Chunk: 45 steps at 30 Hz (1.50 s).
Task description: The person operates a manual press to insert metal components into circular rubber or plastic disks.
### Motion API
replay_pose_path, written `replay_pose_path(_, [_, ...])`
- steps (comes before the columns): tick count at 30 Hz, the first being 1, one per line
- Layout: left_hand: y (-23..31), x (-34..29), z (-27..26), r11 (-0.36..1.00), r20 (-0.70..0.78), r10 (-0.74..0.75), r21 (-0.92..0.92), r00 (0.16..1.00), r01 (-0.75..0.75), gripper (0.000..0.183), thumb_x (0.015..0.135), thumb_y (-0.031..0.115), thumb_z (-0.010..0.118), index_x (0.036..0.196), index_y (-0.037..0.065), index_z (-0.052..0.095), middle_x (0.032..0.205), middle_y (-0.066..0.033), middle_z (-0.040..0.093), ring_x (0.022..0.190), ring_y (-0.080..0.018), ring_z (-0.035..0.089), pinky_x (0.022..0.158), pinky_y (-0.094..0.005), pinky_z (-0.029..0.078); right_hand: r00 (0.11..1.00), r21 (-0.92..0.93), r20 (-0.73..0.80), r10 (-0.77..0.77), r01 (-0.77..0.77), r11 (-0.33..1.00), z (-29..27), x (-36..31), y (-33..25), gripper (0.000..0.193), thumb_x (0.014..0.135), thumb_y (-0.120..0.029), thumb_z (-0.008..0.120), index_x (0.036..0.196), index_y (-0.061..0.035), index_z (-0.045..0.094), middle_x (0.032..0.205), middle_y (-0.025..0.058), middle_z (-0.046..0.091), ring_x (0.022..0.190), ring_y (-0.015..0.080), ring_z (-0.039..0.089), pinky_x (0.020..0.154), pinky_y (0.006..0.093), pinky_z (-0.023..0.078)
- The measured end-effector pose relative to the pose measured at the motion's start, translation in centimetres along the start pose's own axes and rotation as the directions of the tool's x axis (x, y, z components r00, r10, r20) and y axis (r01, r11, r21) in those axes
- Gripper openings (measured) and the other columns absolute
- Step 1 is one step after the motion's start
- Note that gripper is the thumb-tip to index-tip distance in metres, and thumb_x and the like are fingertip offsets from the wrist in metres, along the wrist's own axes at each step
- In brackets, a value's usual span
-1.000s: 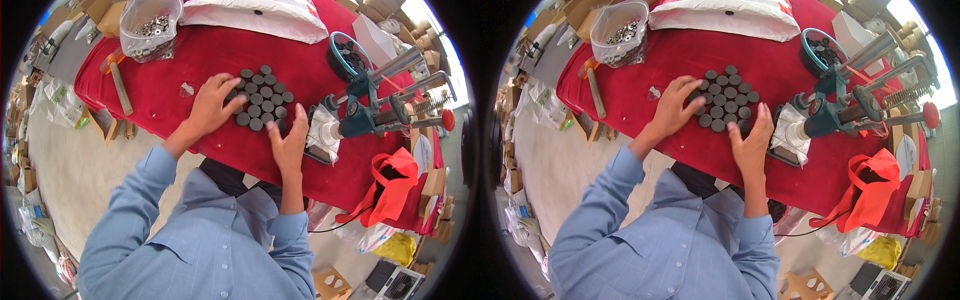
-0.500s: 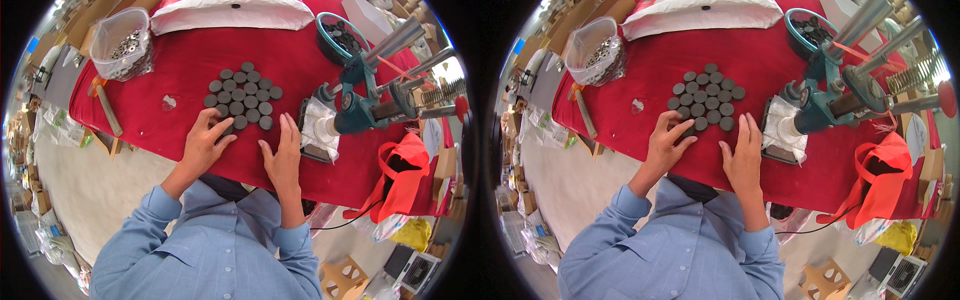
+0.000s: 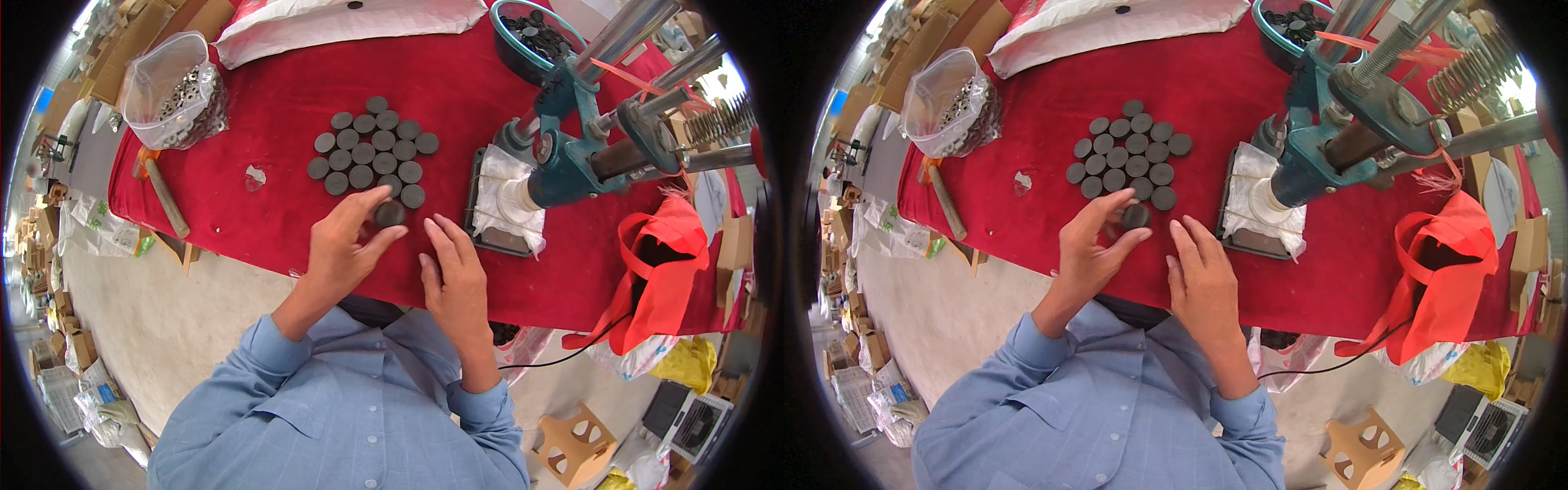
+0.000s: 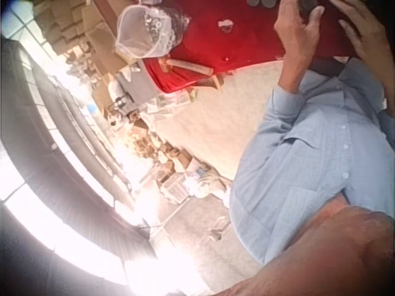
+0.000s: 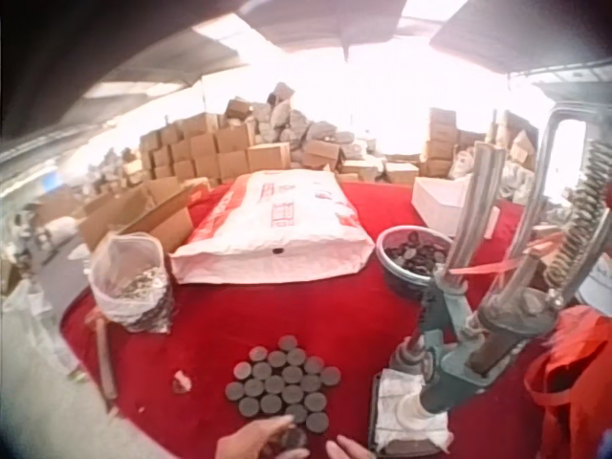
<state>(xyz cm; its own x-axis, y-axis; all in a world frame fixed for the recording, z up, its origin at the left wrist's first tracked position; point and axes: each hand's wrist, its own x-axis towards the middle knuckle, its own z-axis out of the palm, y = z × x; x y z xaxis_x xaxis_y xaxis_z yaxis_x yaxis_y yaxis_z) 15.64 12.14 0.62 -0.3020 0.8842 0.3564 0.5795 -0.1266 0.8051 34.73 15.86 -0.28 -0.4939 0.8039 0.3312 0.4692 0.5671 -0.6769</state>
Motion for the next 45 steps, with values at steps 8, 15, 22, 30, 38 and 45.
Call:
replay_pose_path(8, [2.1, 4.7, 8.7, 0.981, 0.119, 0.12, -0.164, 0.986, -0.1, 0.068, 0.082, 0.011, 0.092, 0.141, 0.003, 0.057, 0.114, -0.0126, 0.078, 0.091, -0.0199, 0.076, 0.077, -0.0302, 0.06, 0.953, 0.11, -0.238, 0.188, -0.166, 0.98, -8.0, -2.5, 0.9, 0.035, 0.096, 0.004, 0.067, 0.129, -0.003, 0.071, 0.12, 0.0161, 0.072, 0.1, 0.026, 0.075, 0.089, 0.0356, 0.059])
replay_pose_path(15, [3.4, 5.0, 11.7, 0.94, 0.033, 0.173, -0.304, 0.984, -0.155, 0.065, 0.083, 0.01, 0.092, 0.137, 0.001, 0.057, 0.116, -0.0141, 0.08, 0.091, -0.0133, 0.074, 0.077, -0.0276, 0.058, 0.752, 0.298, -0.608, 0.252, -0.079, 0.951, -16.7, 1.0, 1.1, 0.032, 0.104, 0.0, 0.059, 0.134, 0.0039, 0.068, 0.119, 0.0138, 0.075, 0.098, 0.0179, 0.073, 0.089, 0.0294, 0.057])
replay_pose_path(22, [2.3, 5.0, 13.9, 0.957, -0.015, 0.173, -0.232, 0.985, -0.172, 0.072, 0.082, 0.011, 0.093, 0.145, 0.002, 0.059, 0.115, -0.0132, 0.08, 0.089, -0.0127, 0.069, 0.077, -0.0287, 0.056, 0.752, 0.231, -0.65, 0.111, 0.056, 0.971, -19.2, 7.3, 1.2, 0.032, 0.106, -0.008, 0.062, 0.135, 0.0055, 0.067, 0.122, 0.0139, 0.075, 0.109, 0.0181, 0.072, 0.092, 0.0293, 0.057])
replay_pose_path(30, [2.2, 4.7, 14.4, 0.958, -0.052, 0.271, -0.084, 0.961, -0.275, 0.07, 0.084, 0.023, 0.09, 0.148, 0.007, 0.063, 0.086, -0.0061, 0.066, 0.077, -0.0216, 0.055, 0.072, -0.0377, 0.049, 0.82, 0.357, -0.543, -0.181, 0.42, 0.834, -24.8, 13.9, -1.5, 0.046, 0.111, -0.029, 0.057, 0.142, 0.005, 0.061, 0.128, 0.0229, 0.073, 0.118, 0.029, 0.073, 0.102, 0.0403, 0.058])
replay_pose_path(38, [2.4, 4.6, 14.4, 0.964, -0.016, 0.248, -0.095, 0.969, -0.249, 0.076, 0.083, 0.019, 0.091, 0.15, 0.006, 0.059, 0.108, -0.0099, 0.075, 0.084, -0.0232, 0.059, 0.077, -0.0373, 0.052, 0.819, 0.383, -0.571, -0.043, 0.313, 0.869, -25.5, 14.1, -3.0, 0.037, 0.112, -0.024, 0.054, 0.136, 0.0031, 0.061, 0.119, 0.0203, 0.07, 0.098, 0.0255, 0.074, 0.09, 0.0402, 0.06])
replay_pose_path(45, [0.6, 4.4, 8.1, 0.865, 0.004, 0.444, 0.26, 0.896, -0.43, 0.047, 0.084, 0.016, 0.085, 0.129, 0.008, 0.074, 0.128, -0.0089, 0.072, 0.109, -0.0288, 0.063, 0.088, -0.043, 0.05, 0.628, 0.049, -0.712, -0.315, 0.492, 0.869, -21.9, 5.8, -2.0, 0.029, 0.11, -0.018, 0.049, 0.13, -0.0005, 0.06, 0.108, 0.0217, 0.069, 0.095, 0.0307, 0.07, 0.091, 0.0466, 0.056])
